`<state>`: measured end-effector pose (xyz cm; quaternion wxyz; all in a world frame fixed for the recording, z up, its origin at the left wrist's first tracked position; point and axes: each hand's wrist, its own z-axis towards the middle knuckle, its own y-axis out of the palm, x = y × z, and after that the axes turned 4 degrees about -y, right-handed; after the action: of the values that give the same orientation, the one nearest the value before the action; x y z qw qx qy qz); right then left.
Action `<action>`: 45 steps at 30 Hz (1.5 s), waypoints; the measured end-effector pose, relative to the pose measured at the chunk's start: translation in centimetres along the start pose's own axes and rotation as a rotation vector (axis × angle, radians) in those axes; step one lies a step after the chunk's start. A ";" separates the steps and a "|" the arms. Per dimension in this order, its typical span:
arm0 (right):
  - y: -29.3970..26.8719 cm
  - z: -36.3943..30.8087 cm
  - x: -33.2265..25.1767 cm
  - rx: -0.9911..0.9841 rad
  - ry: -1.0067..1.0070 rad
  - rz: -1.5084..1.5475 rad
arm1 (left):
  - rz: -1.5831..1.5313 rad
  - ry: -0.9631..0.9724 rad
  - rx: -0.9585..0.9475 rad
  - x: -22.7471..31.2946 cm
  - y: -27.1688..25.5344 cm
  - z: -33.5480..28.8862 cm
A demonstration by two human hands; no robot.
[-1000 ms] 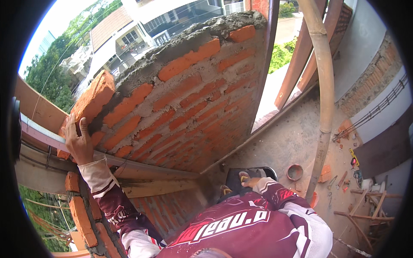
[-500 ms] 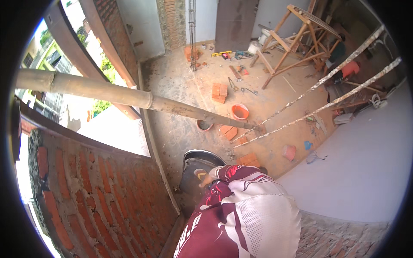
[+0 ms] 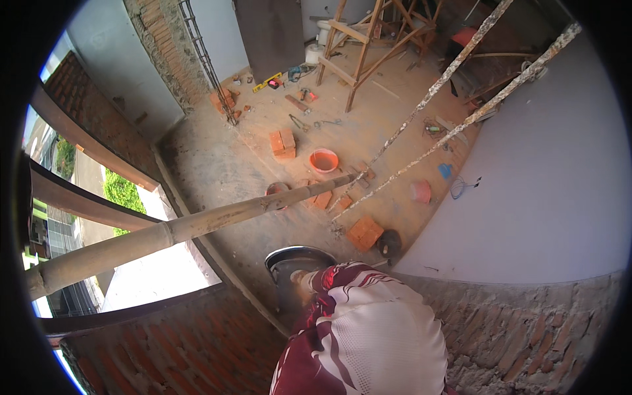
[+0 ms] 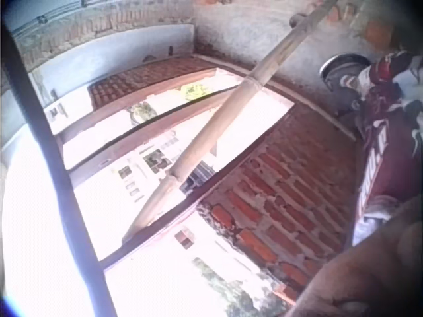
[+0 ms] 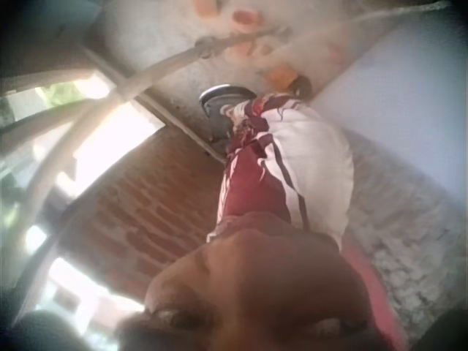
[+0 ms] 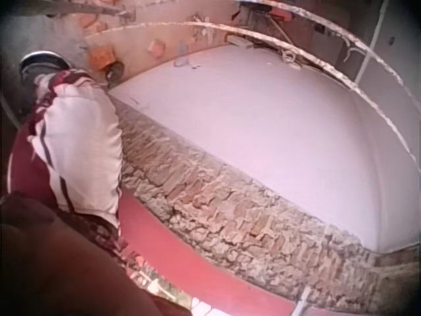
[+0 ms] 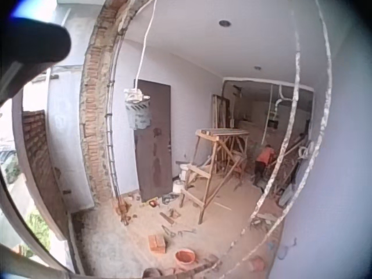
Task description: The person picks up red bricks from the floor, places them on a partially built brick wall, and uses a trowel to apply mortar between the bricks. The person repeatedly scoops mortar from a bowl and spreads it on the wall to secure the bricks in place.
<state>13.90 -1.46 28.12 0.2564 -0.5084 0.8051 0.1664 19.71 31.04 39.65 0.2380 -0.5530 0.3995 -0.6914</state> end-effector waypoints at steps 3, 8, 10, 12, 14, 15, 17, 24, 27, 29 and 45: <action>0.3 1.3 2.2 0.038 0.010 0.047 | -0.050 -0.012 -0.113 -0.5 2.2 -0.8; 1.2 1.3 3.6 0.117 0.046 0.111 | -0.142 -0.034 -0.319 -2.8 5.9 -2.9; 2.0 0.2 3.5 0.167 0.070 0.128 | -0.154 -0.067 -0.377 -3.8 7.4 -3.7; 2.8 -1.3 3.3 0.267 0.098 0.102 | -0.133 -0.128 -0.407 -4.9 8.8 -4.5; 3.5 -3.0 3.2 0.345 0.133 0.175 | -0.146 -0.195 -0.409 -5.9 9.9 -5.5; 3.9 -3.7 3.2 0.345 0.134 0.190 | -0.161 -0.213 -0.450 -6.5 10.3 -6.0; 5.3 -4.5 3.2 0.373 0.115 0.309 | -0.221 -0.231 -0.644 -7.9 10.4 -7.0; 12.5 -3.1 2.0 0.961 -0.090 -0.068 | -0.608 -0.530 -1.032 -10.0 11.6 -8.9; 13.8 -3.2 1.7 0.967 0.003 0.182 | -0.762 -0.668 -1.082 -10.6 11.9 -9.2; 14.0 -3.6 2.0 0.902 -0.036 0.473 | -0.791 -0.560 -1.105 -11.0 12.1 -8.9; 20.8 -2.1 9.2 0.719 0.073 0.366 | -0.034 -0.427 -1.171 -19.7 22.1 -15.9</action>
<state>-8.65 -0.42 24.68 0.3554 -0.2400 0.8977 -0.1009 7.49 38.31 9.23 -0.0413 -0.7241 0.6470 -0.2353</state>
